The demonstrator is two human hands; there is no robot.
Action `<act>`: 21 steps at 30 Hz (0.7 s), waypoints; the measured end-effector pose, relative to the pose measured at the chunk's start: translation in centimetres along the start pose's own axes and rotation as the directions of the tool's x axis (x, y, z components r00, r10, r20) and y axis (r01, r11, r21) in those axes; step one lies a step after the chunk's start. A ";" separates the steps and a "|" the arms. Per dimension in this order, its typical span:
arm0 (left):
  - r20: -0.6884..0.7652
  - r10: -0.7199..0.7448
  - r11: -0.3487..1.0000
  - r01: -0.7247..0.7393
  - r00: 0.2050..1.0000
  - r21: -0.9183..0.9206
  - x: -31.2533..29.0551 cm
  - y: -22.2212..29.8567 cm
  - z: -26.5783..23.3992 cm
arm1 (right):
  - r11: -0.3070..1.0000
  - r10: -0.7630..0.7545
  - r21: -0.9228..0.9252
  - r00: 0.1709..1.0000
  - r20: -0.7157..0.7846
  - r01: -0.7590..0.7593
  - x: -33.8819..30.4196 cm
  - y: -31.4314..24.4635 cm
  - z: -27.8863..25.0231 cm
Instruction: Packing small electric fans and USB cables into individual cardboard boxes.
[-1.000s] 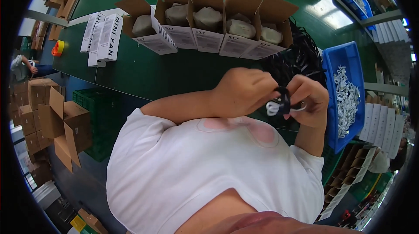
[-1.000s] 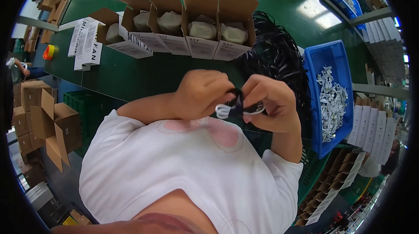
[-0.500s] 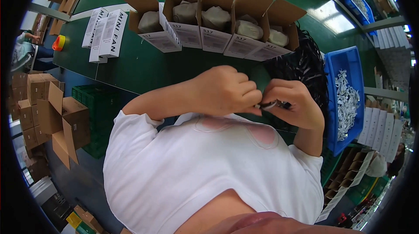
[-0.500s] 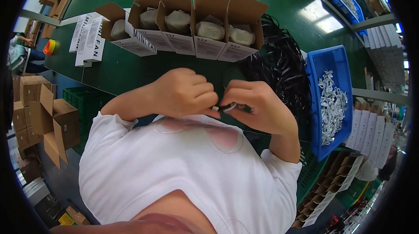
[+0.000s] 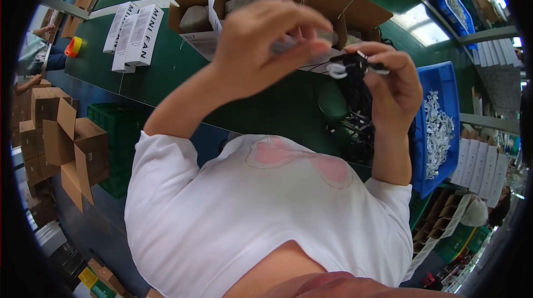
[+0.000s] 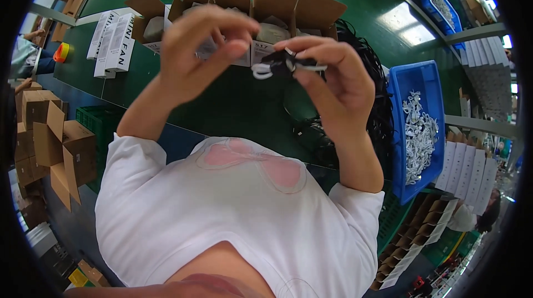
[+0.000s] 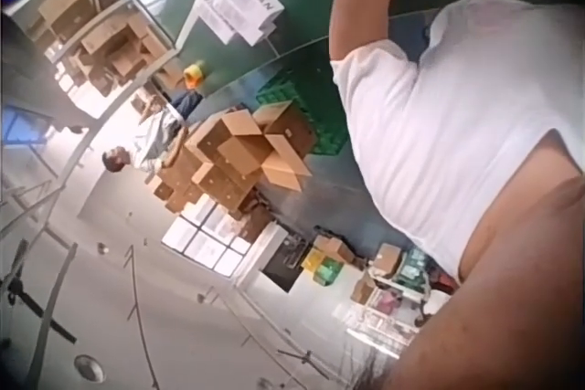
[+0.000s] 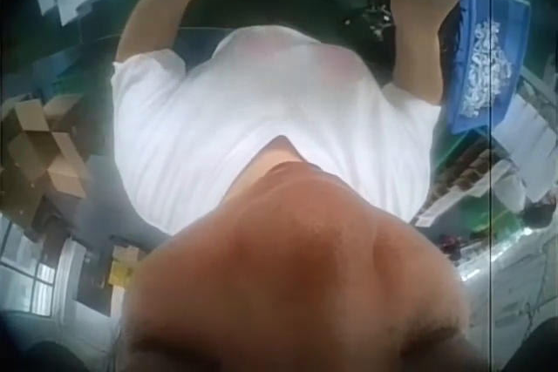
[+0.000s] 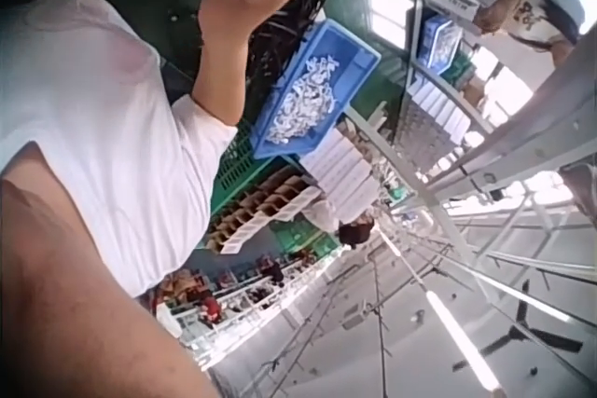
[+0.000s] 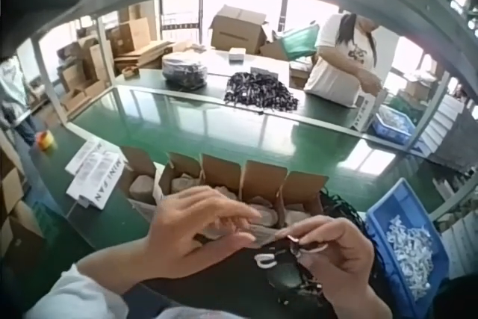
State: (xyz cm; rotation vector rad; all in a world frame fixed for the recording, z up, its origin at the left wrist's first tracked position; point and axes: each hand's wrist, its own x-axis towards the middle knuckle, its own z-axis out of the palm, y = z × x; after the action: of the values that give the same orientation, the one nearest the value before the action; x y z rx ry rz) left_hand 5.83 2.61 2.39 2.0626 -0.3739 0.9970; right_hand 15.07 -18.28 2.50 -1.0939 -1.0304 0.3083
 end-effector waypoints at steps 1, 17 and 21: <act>0.048 -0.055 0.975 0.043 0.997 0.217 2.1 -0.3 -0.7 | 1.000 0.012 -0.009 1.000 0.015 -0.012 1.1 0.1 -0.9; 0.666 -0.603 0.594 -0.311 0.439 0.742 12.3 -0.2 0.3 | 0.945 0.112 -0.310 0.994 0.009 -0.103 3.8 3.4 -1.0; 0.744 -0.427 0.634 -0.417 0.514 0.651 11.6 -0.9 1.0 | 0.915 0.008 -0.402 0.995 0.100 0.033 3.7 2.9 -1.3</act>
State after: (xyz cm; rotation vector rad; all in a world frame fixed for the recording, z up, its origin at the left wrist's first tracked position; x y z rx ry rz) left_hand 14.39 3.26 10.34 3.3431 -0.4674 -0.1405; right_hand 18.79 -15.21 1.94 -1.4543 -1.2232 0.1407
